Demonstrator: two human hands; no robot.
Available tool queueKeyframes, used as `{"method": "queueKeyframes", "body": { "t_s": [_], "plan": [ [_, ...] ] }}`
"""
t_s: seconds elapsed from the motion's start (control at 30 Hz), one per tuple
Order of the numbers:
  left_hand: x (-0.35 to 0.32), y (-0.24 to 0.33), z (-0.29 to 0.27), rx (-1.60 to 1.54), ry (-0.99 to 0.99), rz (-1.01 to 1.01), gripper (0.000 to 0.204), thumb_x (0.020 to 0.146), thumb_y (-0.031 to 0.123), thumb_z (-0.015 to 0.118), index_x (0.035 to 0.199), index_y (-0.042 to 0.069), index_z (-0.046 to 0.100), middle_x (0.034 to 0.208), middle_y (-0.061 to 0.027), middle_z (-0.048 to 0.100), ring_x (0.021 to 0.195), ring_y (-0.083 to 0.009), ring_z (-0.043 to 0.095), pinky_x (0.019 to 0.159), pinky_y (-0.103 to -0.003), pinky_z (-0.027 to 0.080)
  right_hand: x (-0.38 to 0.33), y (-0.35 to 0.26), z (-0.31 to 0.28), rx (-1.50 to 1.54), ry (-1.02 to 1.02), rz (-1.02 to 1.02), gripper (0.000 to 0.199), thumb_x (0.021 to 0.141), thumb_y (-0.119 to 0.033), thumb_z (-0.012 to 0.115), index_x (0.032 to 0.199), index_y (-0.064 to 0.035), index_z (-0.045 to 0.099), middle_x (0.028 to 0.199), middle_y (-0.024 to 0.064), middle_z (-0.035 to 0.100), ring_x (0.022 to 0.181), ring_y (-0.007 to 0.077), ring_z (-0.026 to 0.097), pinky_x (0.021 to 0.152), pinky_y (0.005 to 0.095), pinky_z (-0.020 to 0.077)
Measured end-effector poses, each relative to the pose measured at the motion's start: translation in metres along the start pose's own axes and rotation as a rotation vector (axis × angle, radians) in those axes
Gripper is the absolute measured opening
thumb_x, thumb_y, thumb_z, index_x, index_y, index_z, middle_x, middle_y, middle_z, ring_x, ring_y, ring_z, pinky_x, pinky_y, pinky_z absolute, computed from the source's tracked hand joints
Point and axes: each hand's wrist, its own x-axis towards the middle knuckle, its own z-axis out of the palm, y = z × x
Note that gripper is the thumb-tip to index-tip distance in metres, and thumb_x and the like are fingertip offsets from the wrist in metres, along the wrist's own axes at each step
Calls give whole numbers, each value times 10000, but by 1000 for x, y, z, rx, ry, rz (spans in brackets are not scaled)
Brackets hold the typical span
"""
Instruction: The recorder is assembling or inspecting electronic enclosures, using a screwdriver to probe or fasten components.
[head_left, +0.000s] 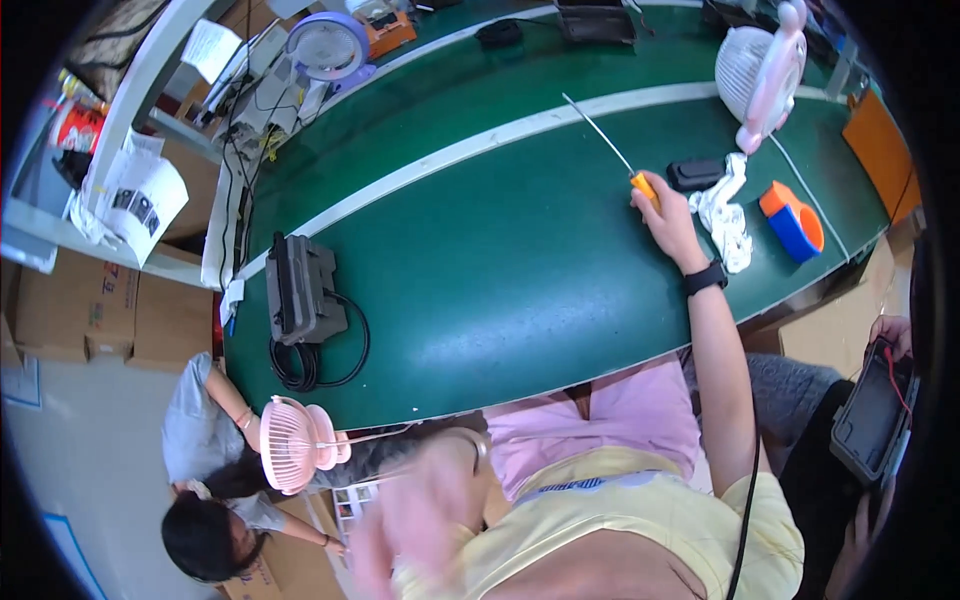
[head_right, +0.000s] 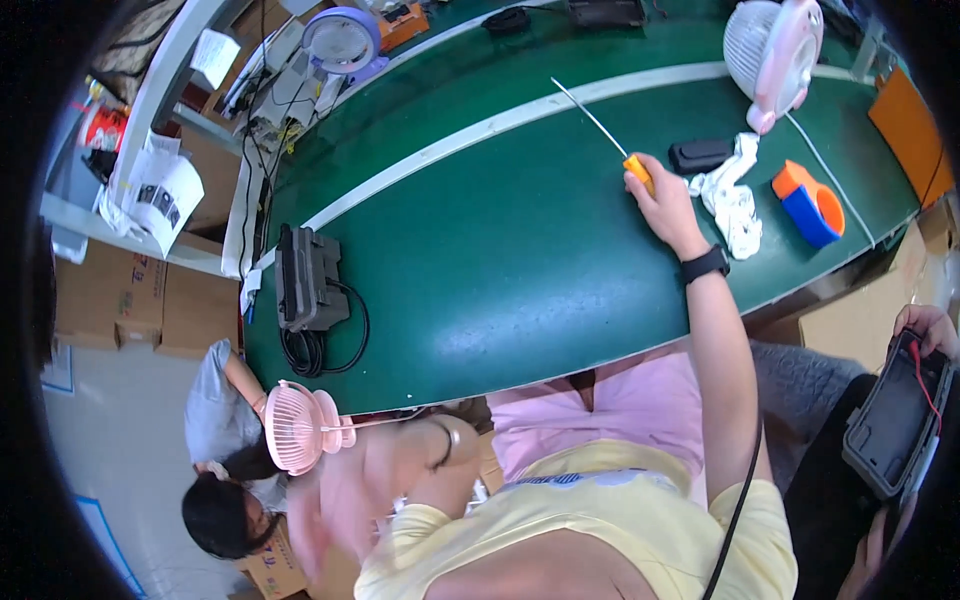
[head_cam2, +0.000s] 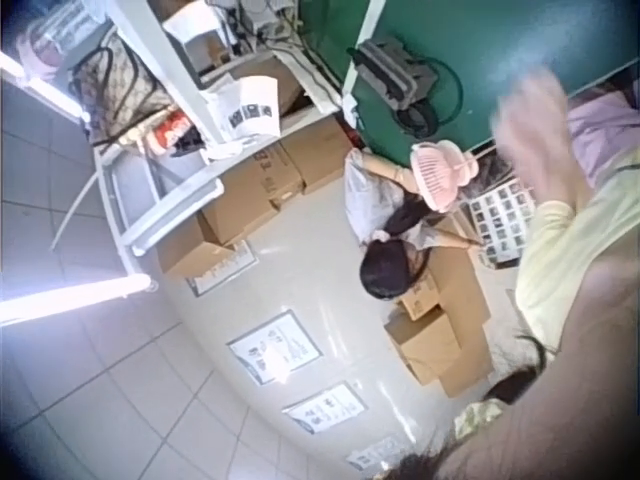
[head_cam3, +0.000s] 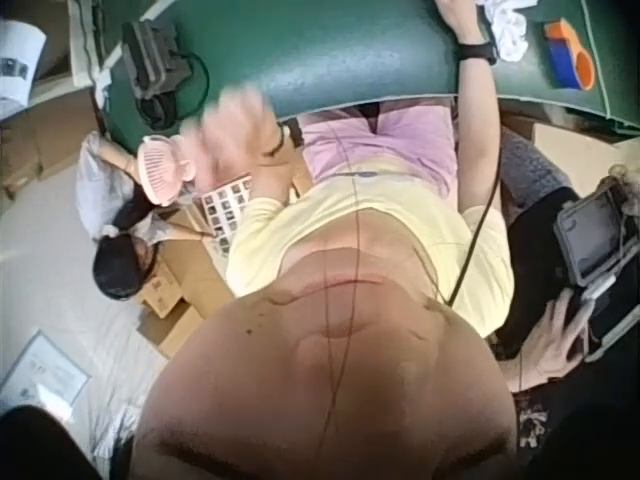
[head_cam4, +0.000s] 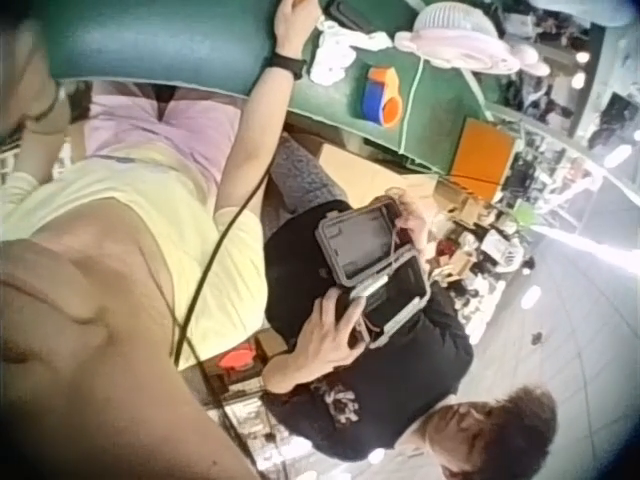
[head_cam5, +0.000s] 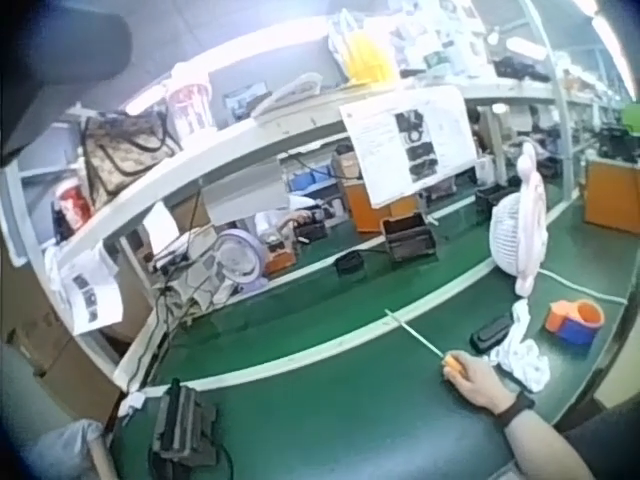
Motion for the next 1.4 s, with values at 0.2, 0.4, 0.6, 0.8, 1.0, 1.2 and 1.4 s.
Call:
{"method": "queueKeyframes", "body": {
  "t_s": [0.2,0.4,0.6,0.8,1.0,1.2,1.4],
  "plan": [
    [22,43,65,139,-519,170,434,1061,500,361,1420,274,454,1371,10,534,1172,-47,497,899,-290,394,2,-7,4,-31,-33,-4,377,990,-242,610,1271,7,576,924,167,723,858,268,721,789,344,541],
    [17,40,64,101,-468,108,424,1061,520,341,1362,281,519,1352,36,541,1151,-47,509,871,-259,387,1,-7,5,-25,-28,24,382,991,-250,609,1279,-1,574,932,163,726,861,259,724,789,343,544],
    [23,34,64,197,-499,210,496,1055,531,343,1436,253,496,1455,4,502,1336,-119,453,1054,-358,379,0,-2,7,-32,-25,4,383,993,-253,608,1279,-2,573,937,164,727,869,264,724,801,347,543],
    [24,42,68,269,-559,236,519,1047,542,356,1465,258,474,1501,15,464,1394,-120,401,1069,-375,372,1,-6,6,-22,-30,12,376,993,-251,609,1273,0,578,945,166,729,869,257,729,797,339,548],
    [21,34,64,224,-487,152,505,1047,543,358,1447,269,498,1457,9,494,1349,-134,436,1009,-362,393,0,-5,5,-16,-20,13,377,994,-252,611,1272,0,581,948,164,730,869,248,732,794,335,549],
    [20,39,64,227,-528,197,452,1057,472,368,1443,257,464,1362,1,545,1265,-141,482,961,-339,410,2,-3,5,-30,-23,8,375,998,-261,605,1269,-3,582,923,154,732,860,250,730,790,337,547],
    [20,27,58,217,-461,191,443,996,226,480,1431,308,469,1294,4,573,1196,-126,498,949,-353,410,1,-8,7,-18,-21,26,368,998,-261,603,1268,-12,585,914,150,732,851,251,727,786,336,543]
  ]
}}
